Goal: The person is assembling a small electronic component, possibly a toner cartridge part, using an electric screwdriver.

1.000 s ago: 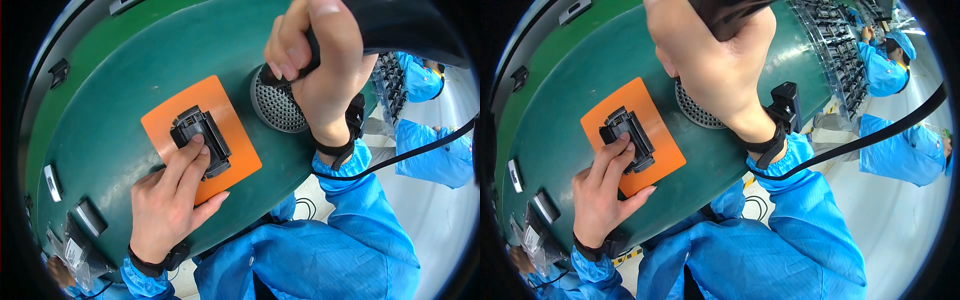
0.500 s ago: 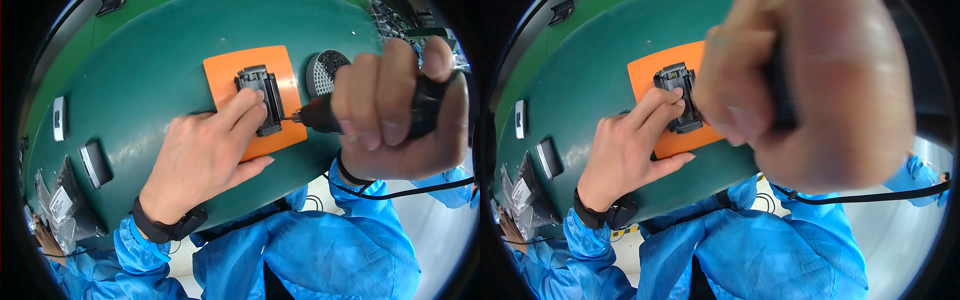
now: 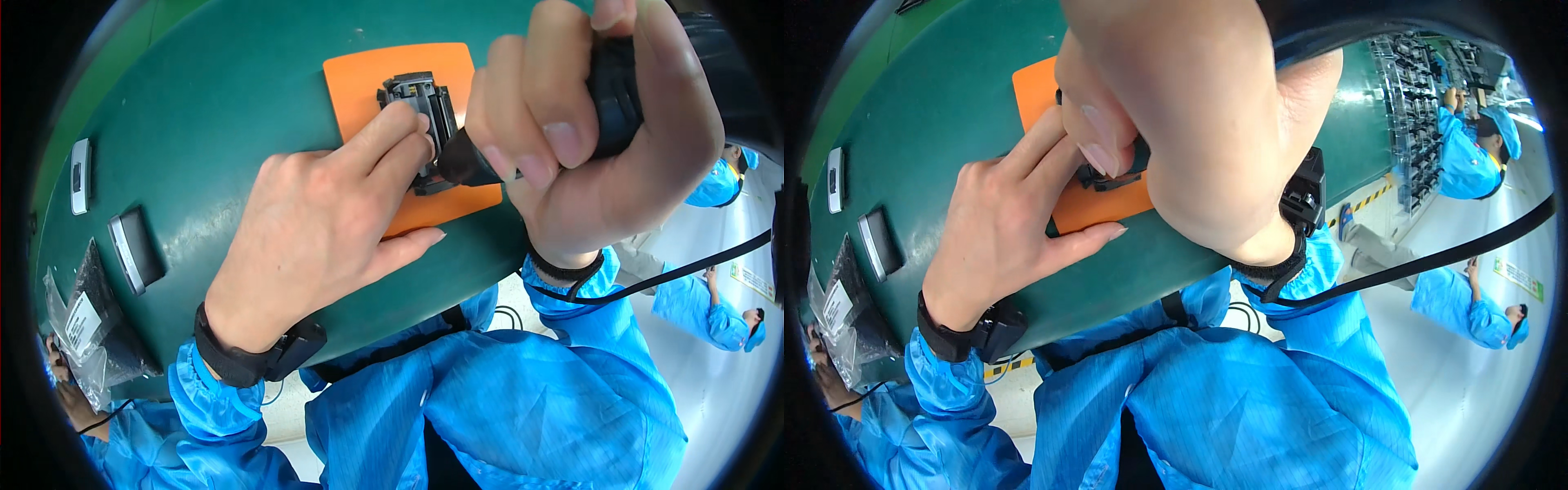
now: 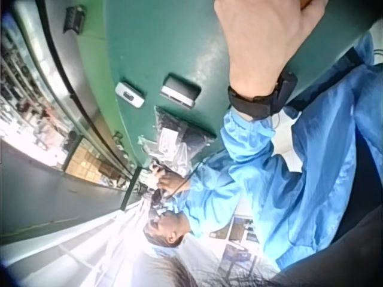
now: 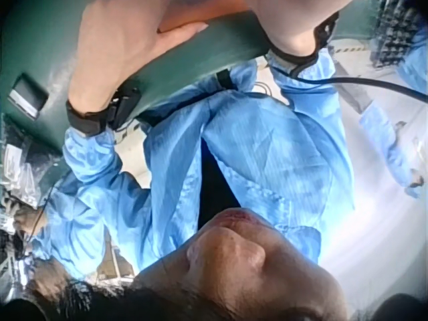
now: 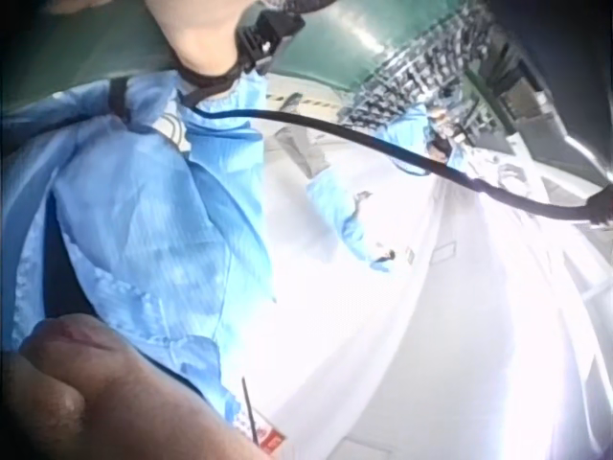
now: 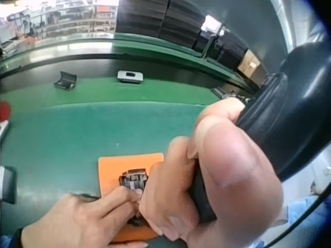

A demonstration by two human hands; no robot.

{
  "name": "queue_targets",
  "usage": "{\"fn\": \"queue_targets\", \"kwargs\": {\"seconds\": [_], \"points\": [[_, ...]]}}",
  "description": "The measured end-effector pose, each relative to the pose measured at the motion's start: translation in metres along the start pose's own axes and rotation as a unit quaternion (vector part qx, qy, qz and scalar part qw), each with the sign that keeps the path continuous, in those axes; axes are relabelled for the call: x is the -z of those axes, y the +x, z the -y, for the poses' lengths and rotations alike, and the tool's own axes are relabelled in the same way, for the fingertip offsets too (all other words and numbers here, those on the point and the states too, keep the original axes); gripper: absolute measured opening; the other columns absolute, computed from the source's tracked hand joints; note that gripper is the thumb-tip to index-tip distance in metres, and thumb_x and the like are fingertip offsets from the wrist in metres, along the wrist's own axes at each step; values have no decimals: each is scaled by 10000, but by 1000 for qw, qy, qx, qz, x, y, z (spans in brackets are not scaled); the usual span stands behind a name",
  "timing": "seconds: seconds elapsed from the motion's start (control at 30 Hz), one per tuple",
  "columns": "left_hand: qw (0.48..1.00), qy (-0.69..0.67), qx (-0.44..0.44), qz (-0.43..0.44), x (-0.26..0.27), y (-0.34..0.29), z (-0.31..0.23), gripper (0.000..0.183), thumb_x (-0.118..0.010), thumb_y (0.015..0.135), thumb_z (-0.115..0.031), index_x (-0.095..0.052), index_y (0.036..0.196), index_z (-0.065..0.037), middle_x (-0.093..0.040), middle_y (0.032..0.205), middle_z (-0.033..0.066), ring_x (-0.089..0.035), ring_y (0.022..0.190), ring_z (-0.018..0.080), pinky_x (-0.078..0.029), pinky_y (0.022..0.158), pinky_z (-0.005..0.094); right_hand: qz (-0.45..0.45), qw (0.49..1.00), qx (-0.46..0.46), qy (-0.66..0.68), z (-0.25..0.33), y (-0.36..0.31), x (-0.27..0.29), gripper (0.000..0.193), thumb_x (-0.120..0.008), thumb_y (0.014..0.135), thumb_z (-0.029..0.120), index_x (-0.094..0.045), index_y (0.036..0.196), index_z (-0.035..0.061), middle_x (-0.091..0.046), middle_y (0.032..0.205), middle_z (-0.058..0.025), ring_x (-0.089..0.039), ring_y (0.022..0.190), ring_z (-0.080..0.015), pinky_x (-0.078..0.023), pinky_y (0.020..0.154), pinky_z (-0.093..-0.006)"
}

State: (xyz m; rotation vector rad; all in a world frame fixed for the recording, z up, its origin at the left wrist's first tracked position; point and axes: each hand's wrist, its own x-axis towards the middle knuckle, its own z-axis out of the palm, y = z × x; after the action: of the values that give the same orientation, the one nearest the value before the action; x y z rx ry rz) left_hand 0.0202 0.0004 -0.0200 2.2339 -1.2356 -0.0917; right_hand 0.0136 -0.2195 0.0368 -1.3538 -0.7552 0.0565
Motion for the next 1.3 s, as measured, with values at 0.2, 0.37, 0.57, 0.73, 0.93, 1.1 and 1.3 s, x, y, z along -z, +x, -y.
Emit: {"fn": "queue_targets", "kwargs": {"seconds": [0.2,0.37,0.57,0.73,0.93,1.1,1.3], "points": [[1000,-10,-11,-16,-1,0,2,631,-845,775,-419,-634,1176,20,-631,1225,117,-684,783,327,-575,649,392,7,1000,-1,3,-1,1,1,396,-227,1124,339,-506,1262,95,-491,705,-13,-458,530,-122,-420,518,-293],[1000,-21,-6,-15,-1,1,4,609,-853,767,-404,-638,1147,20,-634,1202,113,-683,779,327,-574,646,395,13,1000,-1,3,-6,5,2,388,-230,1123,336,-506,1252,95,-490,702,-13,-457,528,-122,-419,514,-294],[999,-31,3,-14,-1,3,6,548,-866,750,-378,-660,1096,-6,-658,1177,119,-690,755,338,-579,654,396,28,1000,-3,-9,-6,11,4,380,-234,1122,332,-506,1240,96,-489,699,-14,-456,524,-121,-418,511,-294],[998,-31,10,-50,-5,3,5,486,-861,745,-333,-665,1065,-24,-668,1184,141,-701,772,347,-581,658,406,10,1000,0,-19,-12,11,-9,332,-262,1117,314,-496,1207,97,-486,685,-16,-447,508,-119,-416,496,-299],[998,-44,22,-34,0,2,7,450,-821,759,-291,-667,1056,11,-655,1077,165,-678,726,373,-560,648,460,22,997,35,64,-36,11,-12,161,-430,1095,246,-453,1143,95,-472,634,-19,-424,470,-108,-369,442,-283],[998,-41,-18,-53,6,6,7,459,-819,779,-279,-591,1039,24,-562,1051,93,-650,715,350,-543,596,437,-103,990,31,-96,-24,4,-26,167,-463,1089,253,-436,1133,95,-453,614,-15,-405,467,-102,-362,438,-275],[999,-37,-16,-18,16,4,3,367,-780,871,-321,-688,1063,-22,-661,1186,112,-699,751,336,-580,659,420,-165,983,73,19,5,-6,-7,217,-391,1086,320,-465,1063,117,-417,621,5,-361,466,-93,-355,428,-262]]}}
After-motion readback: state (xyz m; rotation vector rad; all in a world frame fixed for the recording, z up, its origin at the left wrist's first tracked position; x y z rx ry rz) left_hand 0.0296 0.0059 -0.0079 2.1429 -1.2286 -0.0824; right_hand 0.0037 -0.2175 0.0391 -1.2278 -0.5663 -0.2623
